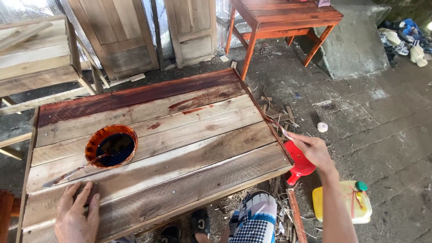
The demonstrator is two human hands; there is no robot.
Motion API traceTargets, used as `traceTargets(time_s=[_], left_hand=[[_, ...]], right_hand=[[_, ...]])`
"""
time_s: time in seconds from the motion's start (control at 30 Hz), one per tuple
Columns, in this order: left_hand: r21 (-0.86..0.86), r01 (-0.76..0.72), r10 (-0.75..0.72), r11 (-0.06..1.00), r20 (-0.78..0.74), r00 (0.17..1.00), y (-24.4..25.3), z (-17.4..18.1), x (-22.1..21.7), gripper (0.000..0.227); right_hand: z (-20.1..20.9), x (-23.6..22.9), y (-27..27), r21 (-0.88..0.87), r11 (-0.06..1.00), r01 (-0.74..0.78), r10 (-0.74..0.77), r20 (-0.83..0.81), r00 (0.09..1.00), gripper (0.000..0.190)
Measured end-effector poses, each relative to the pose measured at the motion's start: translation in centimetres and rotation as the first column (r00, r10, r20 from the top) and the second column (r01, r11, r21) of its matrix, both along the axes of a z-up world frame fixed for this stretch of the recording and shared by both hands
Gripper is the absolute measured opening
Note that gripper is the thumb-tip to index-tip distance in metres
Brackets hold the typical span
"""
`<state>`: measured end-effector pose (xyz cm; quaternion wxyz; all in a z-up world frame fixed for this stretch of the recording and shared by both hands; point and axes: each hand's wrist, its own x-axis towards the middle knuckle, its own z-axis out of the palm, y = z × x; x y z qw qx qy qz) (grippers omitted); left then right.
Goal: The person applies dark wood stain to a wooden table surface using a brush. They dip the brush into a container of stain and spread it across the planks, working from one end to the other.
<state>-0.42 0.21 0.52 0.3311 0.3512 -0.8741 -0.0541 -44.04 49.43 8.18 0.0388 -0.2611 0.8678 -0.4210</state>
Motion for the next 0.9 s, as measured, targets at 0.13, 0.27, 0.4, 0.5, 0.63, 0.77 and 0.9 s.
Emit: traceTargets(time_s=[0.13, 0.27, 0.4, 0.5, 0.63, 0.77, 0.9], left_hand=[[-0.021, 0.024, -0.025, 0.999, -0.048, 0.999, -0.1, 0.2, 0.0, 0.035], [0.017, 0.012, -0.011, 1.0, -0.038, 0.999, -0.2, 0.1, 0.0, 0.035], [0.006, -0.036, 0.036, 0.999, 0.003, 0.999, -0.1, -0.4, -0.1, 0.035], [-0.008, -0.005, 0.005, 1.0, 0.005, 1.0, 0.0, 0.3, -0.1, 0.035], [0.015, -0.001, 0.0, 1.0, 0.006, 1.0, 0.0, 0.4, -0.1, 0.037], [0.017, 0.031, -0.031, 0.999, -0.012, 0.999, 0.2, 1.0, -0.1, 0.038], [0.076, 0.02, -0.021, 0.997, 0.014, 1.0, 0.1, 1.1, -0.2, 0.04]], right_hand=[[1.5, -0.1, -2.7, -0.066, 0.995, 0.079, -0.074, 0.075, 0.994, 0.03], [-1.4, 1.0, 2.6, 0.22, 0.975, -0.042, 0.111, -0.313, 0.943, 0.032], [2.5, 6.7, 3.7, 0.325, 0.924, 0.2, -0.193, -0.052, 0.98, 0.035], [1.4, 3.3, 2.3, 0.429, 0.892, 0.146, 0.013, -0.346, 0.938, 0.036], [0.8, -0.3, -2.2, 0.326, 0.942, 0.082, 0.028, -0.317, 0.948, 0.029], [0.1, 0.0, -6.3, 0.442, 0.884, 0.152, 0.108, -0.51, 0.854, 0.031], [2.8, 6.6, -10.8, 0.82, 0.56, 0.122, 0.279, -0.326, 0.903, 0.047]])
